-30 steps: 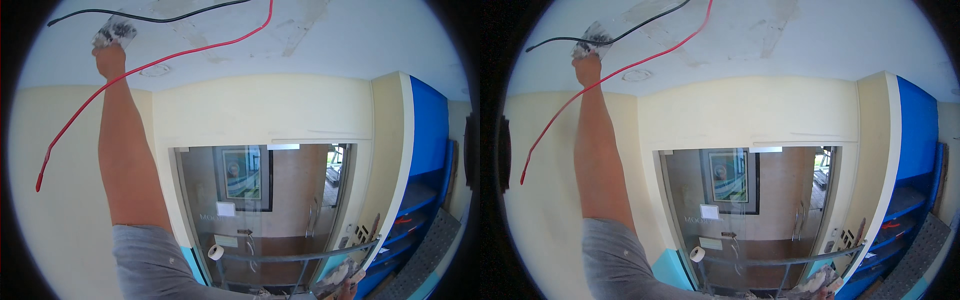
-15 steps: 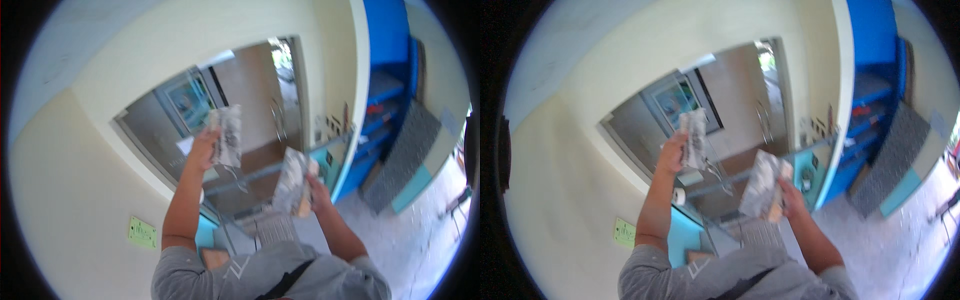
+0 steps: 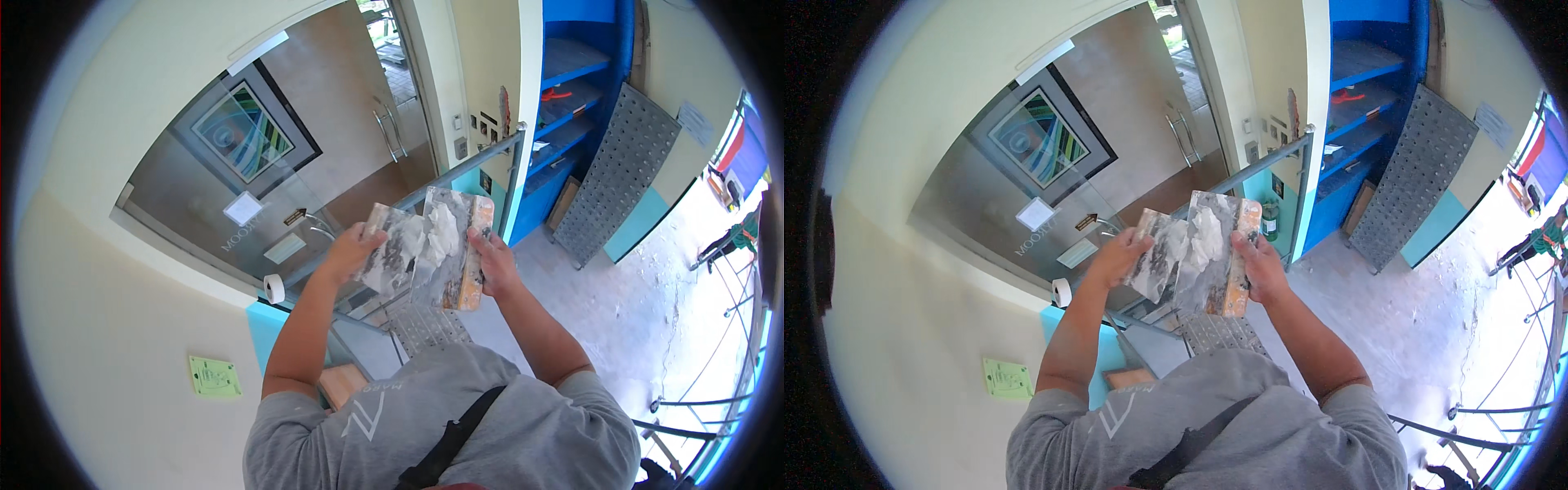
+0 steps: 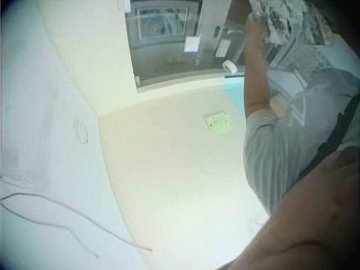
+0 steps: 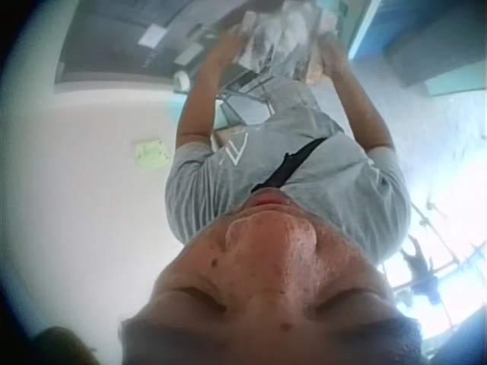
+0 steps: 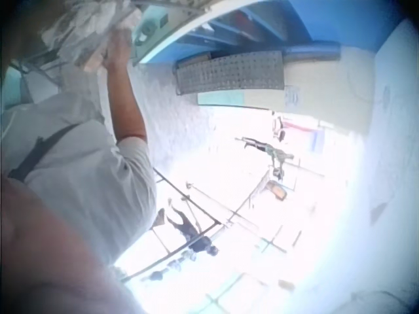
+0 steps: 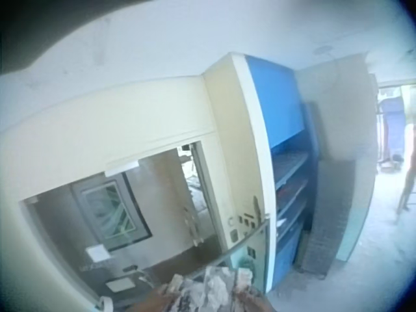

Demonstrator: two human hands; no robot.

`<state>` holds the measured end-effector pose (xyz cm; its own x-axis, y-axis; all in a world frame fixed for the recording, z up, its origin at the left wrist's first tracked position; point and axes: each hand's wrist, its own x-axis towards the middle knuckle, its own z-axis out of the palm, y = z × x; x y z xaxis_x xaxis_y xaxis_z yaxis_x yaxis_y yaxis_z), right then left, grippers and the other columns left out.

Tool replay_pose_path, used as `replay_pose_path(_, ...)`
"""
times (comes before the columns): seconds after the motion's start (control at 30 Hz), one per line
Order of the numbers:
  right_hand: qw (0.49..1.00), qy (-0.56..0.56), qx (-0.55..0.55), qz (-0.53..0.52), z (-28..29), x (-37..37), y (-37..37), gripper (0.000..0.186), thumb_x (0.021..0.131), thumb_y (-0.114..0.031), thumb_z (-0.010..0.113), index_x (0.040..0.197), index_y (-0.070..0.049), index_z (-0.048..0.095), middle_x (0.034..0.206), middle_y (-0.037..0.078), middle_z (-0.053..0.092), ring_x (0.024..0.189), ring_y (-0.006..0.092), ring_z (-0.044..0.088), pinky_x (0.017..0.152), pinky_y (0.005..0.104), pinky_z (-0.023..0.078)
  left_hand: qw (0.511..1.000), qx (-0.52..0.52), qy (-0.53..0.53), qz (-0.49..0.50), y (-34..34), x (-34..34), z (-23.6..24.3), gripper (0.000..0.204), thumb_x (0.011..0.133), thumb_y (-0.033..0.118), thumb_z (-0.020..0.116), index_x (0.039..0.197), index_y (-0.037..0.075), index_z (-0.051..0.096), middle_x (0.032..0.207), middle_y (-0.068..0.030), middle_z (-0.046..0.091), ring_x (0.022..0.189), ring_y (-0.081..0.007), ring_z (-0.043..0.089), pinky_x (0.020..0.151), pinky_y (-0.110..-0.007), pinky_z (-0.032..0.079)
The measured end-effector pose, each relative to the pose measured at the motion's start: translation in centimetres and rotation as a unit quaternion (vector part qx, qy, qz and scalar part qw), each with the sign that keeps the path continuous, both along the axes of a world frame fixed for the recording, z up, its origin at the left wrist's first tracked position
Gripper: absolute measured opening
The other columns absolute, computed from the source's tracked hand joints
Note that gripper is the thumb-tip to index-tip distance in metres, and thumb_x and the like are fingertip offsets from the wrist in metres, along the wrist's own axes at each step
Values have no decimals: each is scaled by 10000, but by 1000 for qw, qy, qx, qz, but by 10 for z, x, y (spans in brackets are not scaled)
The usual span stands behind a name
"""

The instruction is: The person scoops plaster paste between two putty knives and applies it onto the ceiling.

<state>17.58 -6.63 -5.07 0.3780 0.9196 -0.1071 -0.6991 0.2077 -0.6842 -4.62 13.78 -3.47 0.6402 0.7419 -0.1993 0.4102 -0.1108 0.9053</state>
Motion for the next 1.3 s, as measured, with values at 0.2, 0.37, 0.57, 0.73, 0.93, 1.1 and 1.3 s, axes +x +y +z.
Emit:
replay_pose_path(0.2,950,-272,-5,-153,-16,4,-5,475,897,-302,656,1226,1,496,1086,73,612,946,142,577,852,302,468,973,200,-90,78,-37,-4,65,436,796,189,715,1152,15,532,985,-88,634,878,-159,588,807,-314,473)
replay_pose_path(0.37,924,-328,26,-195,0,-3,-2,455,895,-282,664,1204,14,511,1061,63,622,937,127,569,831,288,463,948,289,-122,52,-76,0,90,436,791,202,722,1146,25,540,1007,-99,639,900,-182,600,816,-330,475)
replay_pose_path(0.57,945,-301,52,-117,6,4,-1,465,903,-278,650,1240,0,492,1104,59,609,985,142,571,869,302,458,957,259,-123,36,-69,22,108,451,782,197,732,1155,29,543,1008,-91,634,900,-175,599,817,-319,475)
replay_pose_path(0.73,992,-102,70,31,3,12,3,454,910,-251,624,1273,-21,475,1133,61,602,1015,171,595,885,330,478,989,24,-135,-60,-48,42,118,479,779,151,737,1187,10,529,1027,-52,624,908,-139,586,841,-292,464)
replay_pose_path(0.93,995,-36,74,48,1,15,-2,452,912,-238,618,1288,-39,467,1151,64,598,1026,185,600,888,343,486,987,-25,-141,-71,-19,43,79,523,778,193,753,1198,-22,525,1065,-74,613,953,-153,577,863,-293,458)
replay_pose_path(1.1,984,-167,52,-16,-16,26,-10,489,901,-285,647,1270,-15,473,1149,60,592,1028,145,559,896,315,450,992,67,-100,-19,-26,34,83,526,753,187,752,1190,1,524,1027,-65,616,907,-152,583,832,-302,467)
replay_pose_path(1.3,952,-266,67,-132,-25,19,-12,433,905,-215,648,1242,3,486,1116,50,604,992,125,553,865,283,449,952,304,-26,32,-71,24,109,380,758,152,712,1073,25,542,938,-112,630,836,-184,604,769,-334,485)
